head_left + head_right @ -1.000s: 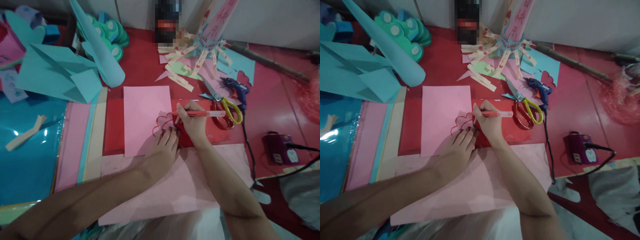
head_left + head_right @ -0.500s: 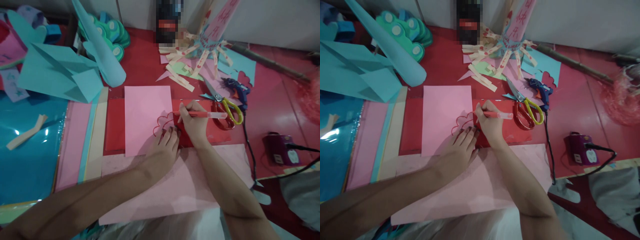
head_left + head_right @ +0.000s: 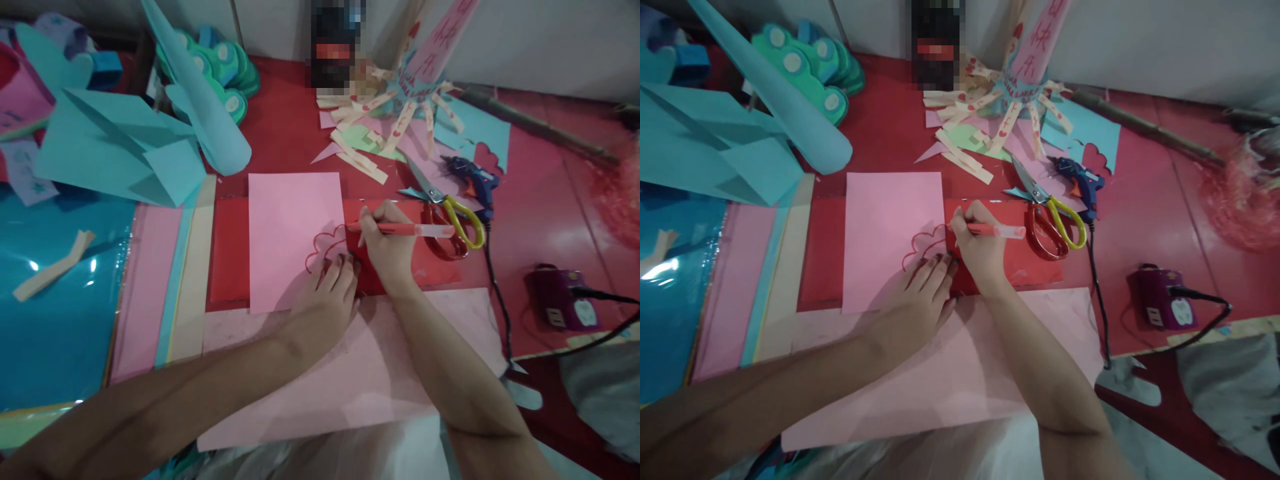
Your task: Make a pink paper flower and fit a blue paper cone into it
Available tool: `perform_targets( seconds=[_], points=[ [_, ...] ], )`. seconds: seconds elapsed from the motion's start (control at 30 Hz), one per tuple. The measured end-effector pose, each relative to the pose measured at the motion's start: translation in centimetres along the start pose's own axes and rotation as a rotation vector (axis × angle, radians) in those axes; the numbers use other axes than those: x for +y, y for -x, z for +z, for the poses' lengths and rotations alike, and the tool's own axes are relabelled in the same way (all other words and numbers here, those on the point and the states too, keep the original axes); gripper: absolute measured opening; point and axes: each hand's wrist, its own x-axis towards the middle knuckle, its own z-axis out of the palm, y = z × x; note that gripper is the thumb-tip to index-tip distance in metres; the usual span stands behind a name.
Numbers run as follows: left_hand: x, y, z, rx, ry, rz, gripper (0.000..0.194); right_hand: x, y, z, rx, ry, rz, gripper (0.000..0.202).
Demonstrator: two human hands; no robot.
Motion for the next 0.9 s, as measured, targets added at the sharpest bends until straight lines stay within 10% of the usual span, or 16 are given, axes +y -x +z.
perform_targets(
  seconds=[0.5, 0.73, 0.9],
  points=[
    [0.1, 0.2, 0.1, 0.052, -0.046, -0.020, 0.045, 1.5, -1.9, -1.1, 0.253, -0.078, -0.079, 0.028],
    [0.8, 0.7, -0.1, 0.196, 0.119, 0.517, 0.033, 1.6, -1.6, -1.0, 0.255, -0.032, -0.178, 0.014],
    [1.6, 0.4, 1.6, 0.232, 0.314, 0.582, 0.029, 2.4, -2.0, -1.4, 0.114, -0.105, -0.243, 0.011]
  ],
)
